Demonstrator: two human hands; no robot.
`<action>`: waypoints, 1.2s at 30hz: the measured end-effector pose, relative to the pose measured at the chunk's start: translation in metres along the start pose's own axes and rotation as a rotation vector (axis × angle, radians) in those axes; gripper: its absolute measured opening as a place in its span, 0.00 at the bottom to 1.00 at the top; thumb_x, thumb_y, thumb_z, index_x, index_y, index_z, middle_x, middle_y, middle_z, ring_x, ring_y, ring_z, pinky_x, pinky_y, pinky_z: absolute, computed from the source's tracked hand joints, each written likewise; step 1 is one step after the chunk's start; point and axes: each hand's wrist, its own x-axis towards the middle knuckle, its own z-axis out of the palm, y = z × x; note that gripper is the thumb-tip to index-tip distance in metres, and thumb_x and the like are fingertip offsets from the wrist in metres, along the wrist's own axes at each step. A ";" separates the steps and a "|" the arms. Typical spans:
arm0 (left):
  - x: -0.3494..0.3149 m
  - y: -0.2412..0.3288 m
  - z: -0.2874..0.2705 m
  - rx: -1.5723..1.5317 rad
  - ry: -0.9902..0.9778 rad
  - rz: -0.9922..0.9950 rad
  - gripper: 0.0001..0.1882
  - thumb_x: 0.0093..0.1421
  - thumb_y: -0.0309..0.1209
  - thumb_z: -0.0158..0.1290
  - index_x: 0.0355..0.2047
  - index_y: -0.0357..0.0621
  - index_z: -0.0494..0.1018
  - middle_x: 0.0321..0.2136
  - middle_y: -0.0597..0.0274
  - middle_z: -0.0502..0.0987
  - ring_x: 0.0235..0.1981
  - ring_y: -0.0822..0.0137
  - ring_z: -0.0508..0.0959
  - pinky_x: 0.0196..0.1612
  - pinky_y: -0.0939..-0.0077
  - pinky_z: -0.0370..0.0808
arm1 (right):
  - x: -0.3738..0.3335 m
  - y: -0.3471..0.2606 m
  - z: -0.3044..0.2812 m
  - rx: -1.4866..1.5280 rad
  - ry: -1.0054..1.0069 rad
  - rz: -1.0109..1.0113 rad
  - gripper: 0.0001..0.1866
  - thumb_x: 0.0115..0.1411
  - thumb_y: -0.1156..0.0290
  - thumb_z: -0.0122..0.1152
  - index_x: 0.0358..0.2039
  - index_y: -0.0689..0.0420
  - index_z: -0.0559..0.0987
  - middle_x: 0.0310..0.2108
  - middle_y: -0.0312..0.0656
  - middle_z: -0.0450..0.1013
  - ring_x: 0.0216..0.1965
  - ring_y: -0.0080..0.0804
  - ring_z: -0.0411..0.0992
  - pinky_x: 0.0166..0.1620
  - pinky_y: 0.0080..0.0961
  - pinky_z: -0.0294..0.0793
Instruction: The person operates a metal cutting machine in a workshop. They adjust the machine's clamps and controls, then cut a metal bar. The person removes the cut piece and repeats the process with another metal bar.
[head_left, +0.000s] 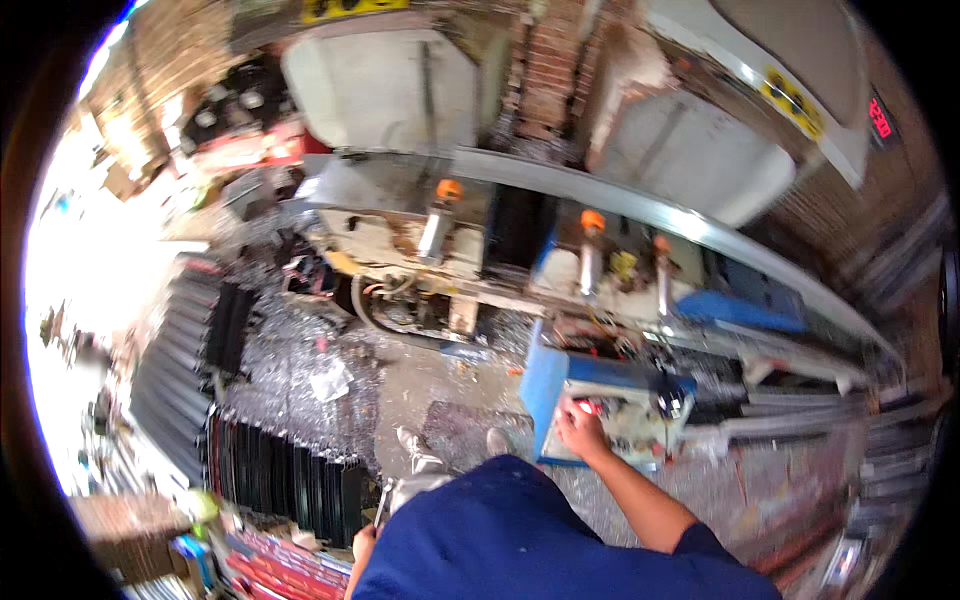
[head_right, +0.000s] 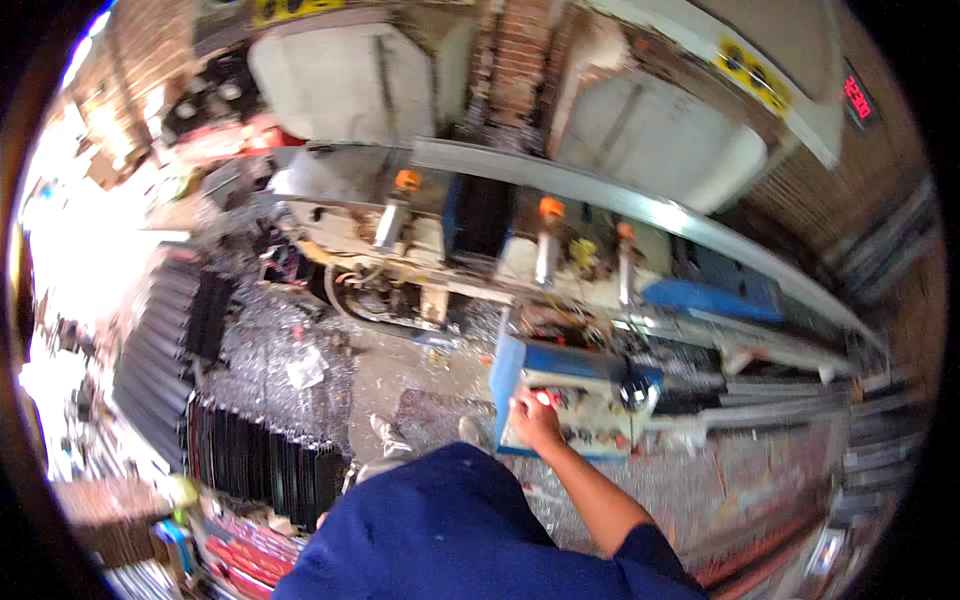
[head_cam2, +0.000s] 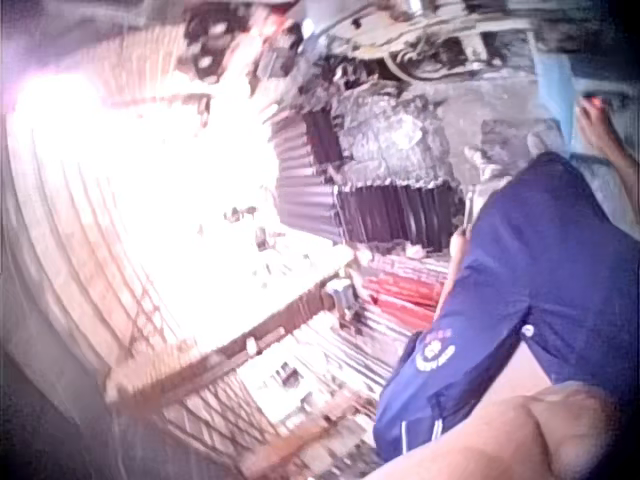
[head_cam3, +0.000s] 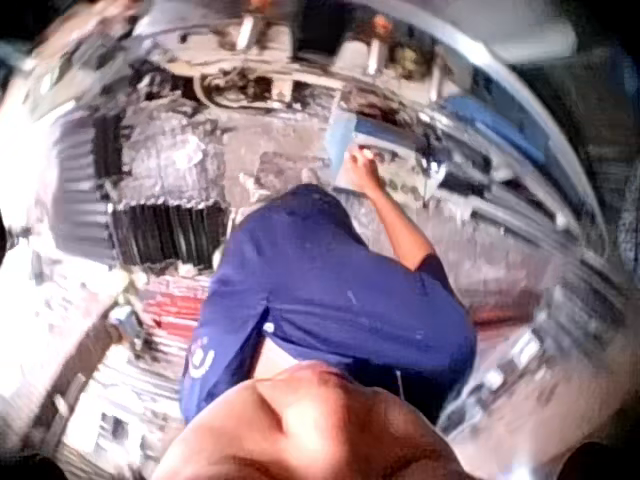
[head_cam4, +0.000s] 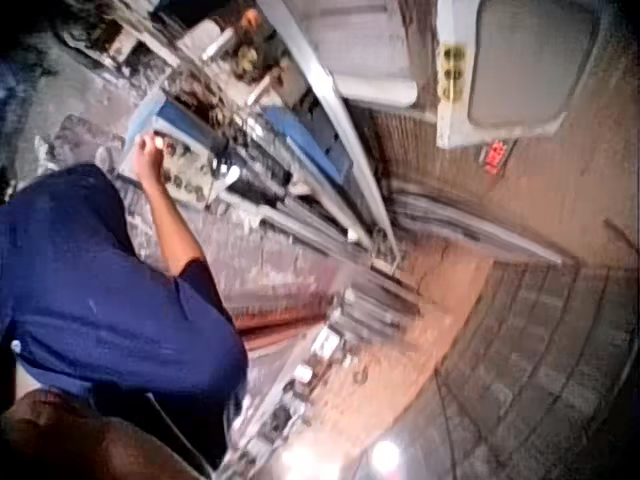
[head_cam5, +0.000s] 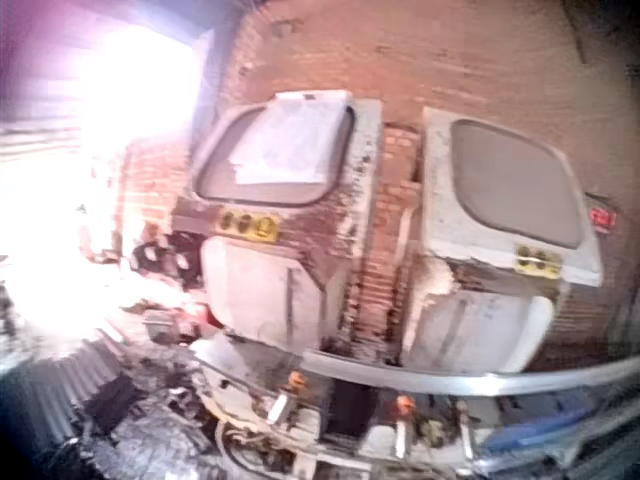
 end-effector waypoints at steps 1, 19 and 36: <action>0.025 -0.014 -0.013 0.045 -0.003 0.049 0.22 0.61 0.47 0.52 0.25 0.37 0.73 0.22 0.42 0.76 0.27 0.40 0.77 0.30 0.54 0.72 | 0.000 -0.004 0.005 -0.051 0.019 0.005 0.15 0.64 0.59 0.55 0.29 0.58 0.78 0.18 0.42 0.75 0.20 0.33 0.75 0.27 0.33 0.73; 0.206 0.014 -0.225 -0.157 -0.032 0.072 0.20 0.64 0.43 0.53 0.24 0.38 0.75 0.14 0.63 0.71 0.13 0.70 0.70 0.15 0.70 0.69 | -0.088 0.032 -0.028 -0.426 0.389 0.979 0.33 0.65 0.45 0.43 0.55 0.63 0.70 0.43 0.61 0.76 0.44 0.60 0.75 0.48 0.48 0.73; 0.195 0.177 -0.165 0.210 -0.246 0.218 0.24 0.62 0.53 0.48 0.35 0.43 0.78 0.29 0.44 0.80 0.35 0.44 0.80 0.40 0.54 0.75 | -0.091 0.138 -0.022 -0.109 0.383 1.063 0.29 0.68 0.50 0.37 0.43 0.61 0.78 0.36 0.57 0.77 0.40 0.54 0.77 0.43 0.47 0.75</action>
